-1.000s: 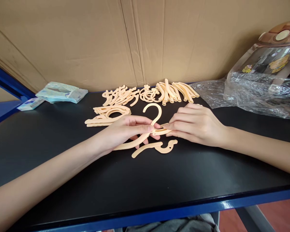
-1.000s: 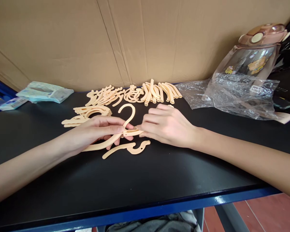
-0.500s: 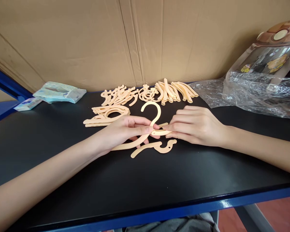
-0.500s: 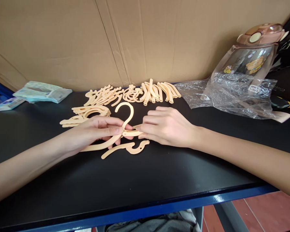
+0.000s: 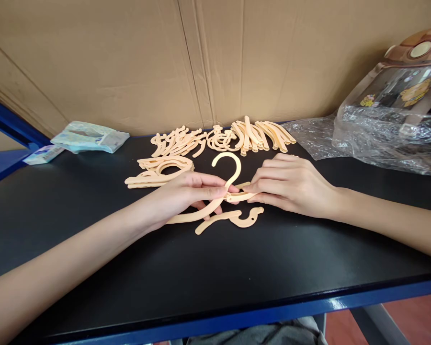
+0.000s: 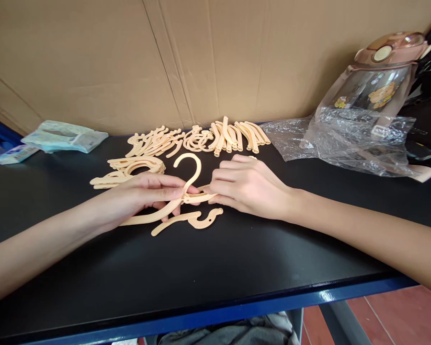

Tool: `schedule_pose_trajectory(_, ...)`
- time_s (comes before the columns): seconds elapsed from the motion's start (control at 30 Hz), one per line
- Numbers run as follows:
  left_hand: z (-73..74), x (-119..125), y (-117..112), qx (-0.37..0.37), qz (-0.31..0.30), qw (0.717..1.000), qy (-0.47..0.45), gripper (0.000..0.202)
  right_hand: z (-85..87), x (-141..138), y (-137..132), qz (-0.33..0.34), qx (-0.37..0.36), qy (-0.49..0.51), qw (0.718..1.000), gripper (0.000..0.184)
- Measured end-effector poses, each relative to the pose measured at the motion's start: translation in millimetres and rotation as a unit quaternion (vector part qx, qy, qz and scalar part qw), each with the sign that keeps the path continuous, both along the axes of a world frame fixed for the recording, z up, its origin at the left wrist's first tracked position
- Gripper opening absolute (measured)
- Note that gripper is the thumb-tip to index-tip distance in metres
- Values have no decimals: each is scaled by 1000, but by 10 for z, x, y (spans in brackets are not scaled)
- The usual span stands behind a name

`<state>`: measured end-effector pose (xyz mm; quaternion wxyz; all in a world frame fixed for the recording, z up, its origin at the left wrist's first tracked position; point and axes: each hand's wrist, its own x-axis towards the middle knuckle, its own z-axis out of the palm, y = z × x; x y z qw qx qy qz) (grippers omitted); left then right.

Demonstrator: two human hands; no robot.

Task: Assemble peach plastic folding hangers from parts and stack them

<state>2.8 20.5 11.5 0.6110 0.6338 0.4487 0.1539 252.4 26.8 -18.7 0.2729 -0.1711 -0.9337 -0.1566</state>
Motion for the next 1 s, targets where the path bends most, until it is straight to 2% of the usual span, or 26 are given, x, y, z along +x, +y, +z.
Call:
schedule_pose_trajectory(0.23,3,-6,0,-10,-14,1000,-10,24,43,27,18,3,-4,-17,1000,29)
schedule_pose_trajectory(0.4,-11,-16,-6,17,-25,1000,6,30,80,53,38,30,-94,-5,995,20)
schedule_pose_trajectory(0.57,-3,-13,-1,39,-51,998,15,27,97,62,34,51,-186,18,981,14)
schedule_pose_trajectory(0.83,8,-27,-16,44,-77,996,12,23,156,73,17,61,-216,18,974,15)
schedule_pose_trajectory(1.0,14,-9,-31,-1,-60,998,-11,24,228,84,16,49,-219,-5,974,16)
